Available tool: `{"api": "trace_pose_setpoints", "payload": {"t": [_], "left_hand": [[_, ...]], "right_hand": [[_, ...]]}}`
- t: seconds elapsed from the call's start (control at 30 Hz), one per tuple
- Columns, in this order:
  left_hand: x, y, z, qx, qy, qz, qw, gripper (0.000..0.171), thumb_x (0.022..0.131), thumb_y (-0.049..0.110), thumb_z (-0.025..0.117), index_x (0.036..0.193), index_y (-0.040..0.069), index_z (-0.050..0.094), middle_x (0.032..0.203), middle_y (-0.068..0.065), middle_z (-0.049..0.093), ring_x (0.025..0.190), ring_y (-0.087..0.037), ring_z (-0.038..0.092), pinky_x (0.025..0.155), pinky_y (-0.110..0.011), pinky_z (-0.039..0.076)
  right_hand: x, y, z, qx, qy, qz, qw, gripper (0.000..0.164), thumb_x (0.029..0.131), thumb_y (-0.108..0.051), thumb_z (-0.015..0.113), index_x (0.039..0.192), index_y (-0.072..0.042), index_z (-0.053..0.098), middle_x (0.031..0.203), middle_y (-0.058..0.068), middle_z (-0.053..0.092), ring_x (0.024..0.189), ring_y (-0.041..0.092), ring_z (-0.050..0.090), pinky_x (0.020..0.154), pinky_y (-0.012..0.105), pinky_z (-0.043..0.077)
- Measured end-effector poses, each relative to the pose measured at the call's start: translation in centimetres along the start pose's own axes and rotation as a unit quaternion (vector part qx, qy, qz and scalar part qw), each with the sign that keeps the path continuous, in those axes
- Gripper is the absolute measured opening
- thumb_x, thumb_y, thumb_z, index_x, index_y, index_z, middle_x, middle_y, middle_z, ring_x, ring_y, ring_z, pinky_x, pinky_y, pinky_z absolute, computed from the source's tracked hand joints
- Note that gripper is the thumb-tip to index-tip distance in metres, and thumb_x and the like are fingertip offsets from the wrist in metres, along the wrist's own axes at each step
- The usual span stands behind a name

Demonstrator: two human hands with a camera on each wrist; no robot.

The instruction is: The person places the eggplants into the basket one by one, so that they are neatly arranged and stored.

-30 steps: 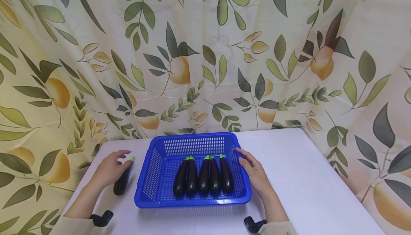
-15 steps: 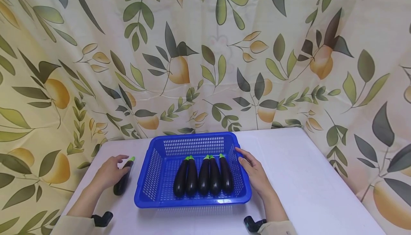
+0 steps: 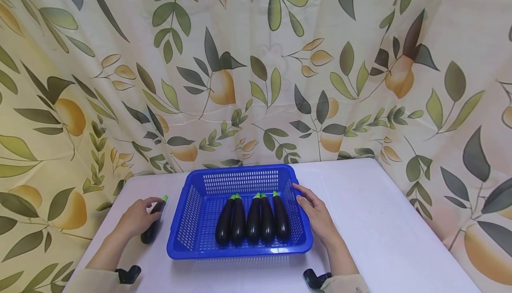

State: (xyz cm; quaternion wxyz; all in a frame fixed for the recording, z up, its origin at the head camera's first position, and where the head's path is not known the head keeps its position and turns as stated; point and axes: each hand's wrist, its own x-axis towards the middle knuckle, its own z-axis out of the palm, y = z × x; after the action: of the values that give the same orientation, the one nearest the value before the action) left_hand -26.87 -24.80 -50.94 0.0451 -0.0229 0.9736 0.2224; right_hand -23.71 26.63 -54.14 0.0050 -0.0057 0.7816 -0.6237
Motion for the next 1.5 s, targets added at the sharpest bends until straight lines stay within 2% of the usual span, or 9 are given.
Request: {"api": "trace_pose_setpoints", "payload": {"t": [0.27, 0.53, 0.73, 1.0, 1.3, 1.5], "left_hand": [[0.1, -0.5, 0.3, 0.002, 0.002, 0.003, 1.0, 0.041, 0.092, 0.018, 0.071, 0.131, 0.007, 0.07, 0.125, -0.033, 0.063, 0.106, -0.043, 0.066, 0.075, -0.05, 0.056], [0.1, -1.1, 0.3, 0.013, 0.005, -0.001, 0.9999, 0.04, 0.092, 0.02, 0.07, 0.129, 0.007, 0.07, 0.135, -0.033, 0.062, 0.121, -0.053, 0.062, 0.086, -0.059, 0.056], [0.2, -1.5, 0.2, 0.01, 0.009, -0.006, 0.9999, 0.043, 0.09, 0.022, 0.071, 0.13, 0.008, 0.069, 0.133, -0.027, 0.066, 0.116, -0.048, 0.066, 0.081, -0.053, 0.056], [0.1, -1.9, -0.1, 0.002, 0.002, -0.019, 0.9998, 0.048, 0.09, 0.022, 0.072, 0.135, 0.007, 0.065, 0.135, -0.03, 0.064, 0.109, -0.045, 0.068, 0.074, -0.047, 0.054], [0.3, -2.8, -0.1, -0.018, 0.002, -0.019, 0.9997, 0.048, 0.09, 0.019, 0.071, 0.135, 0.005, 0.064, 0.128, -0.032, 0.066, 0.1, -0.039, 0.071, 0.066, -0.036, 0.051], [0.4, -3.3, 0.0, -0.024, 0.0, -0.021, 0.9995, 0.048, 0.091, 0.019, 0.07, 0.136, 0.004, 0.063, 0.127, -0.033, 0.067, 0.099, -0.037, 0.071, 0.067, -0.037, 0.051]], "right_hand": [[-0.1, 0.0, 0.0, 0.0, 0.0, -0.001, 1.0, 0.054, 0.108, -0.048, 0.049, 0.158, -0.028, 0.042, 0.169, 0.012, 0.032, 0.147, 0.048, 0.042, 0.107, 0.061, 0.049], [-0.1, -0.1, 0.0, -0.001, 0.003, -0.002, 1.0, 0.055, 0.107, -0.048, 0.049, 0.158, -0.028, 0.042, 0.169, 0.011, 0.032, 0.148, 0.049, 0.041, 0.107, 0.062, 0.048], [-0.1, -0.1, -0.1, -0.006, 0.004, -0.004, 1.0, 0.054, 0.108, -0.048, 0.049, 0.158, -0.028, 0.042, 0.169, 0.011, 0.032, 0.148, 0.049, 0.041, 0.108, 0.063, 0.046], [-0.1, -0.1, 0.0, -0.007, 0.004, 0.0, 1.0, 0.054, 0.107, -0.048, 0.049, 0.158, -0.029, 0.042, 0.169, 0.01, 0.032, 0.149, 0.048, 0.04, 0.108, 0.063, 0.046], [-0.1, -0.1, 0.0, -0.011, 0.004, 0.001, 1.0, 0.055, 0.107, -0.05, 0.049, 0.158, -0.029, 0.042, 0.169, 0.011, 0.034, 0.149, 0.048, 0.041, 0.108, 0.063, 0.046], [-0.1, -0.1, 0.0, -0.013, 0.004, 0.002, 1.0, 0.055, 0.107, -0.05, 0.049, 0.158, -0.029, 0.043, 0.169, 0.011, 0.033, 0.149, 0.048, 0.041, 0.108, 0.063, 0.046]]}}
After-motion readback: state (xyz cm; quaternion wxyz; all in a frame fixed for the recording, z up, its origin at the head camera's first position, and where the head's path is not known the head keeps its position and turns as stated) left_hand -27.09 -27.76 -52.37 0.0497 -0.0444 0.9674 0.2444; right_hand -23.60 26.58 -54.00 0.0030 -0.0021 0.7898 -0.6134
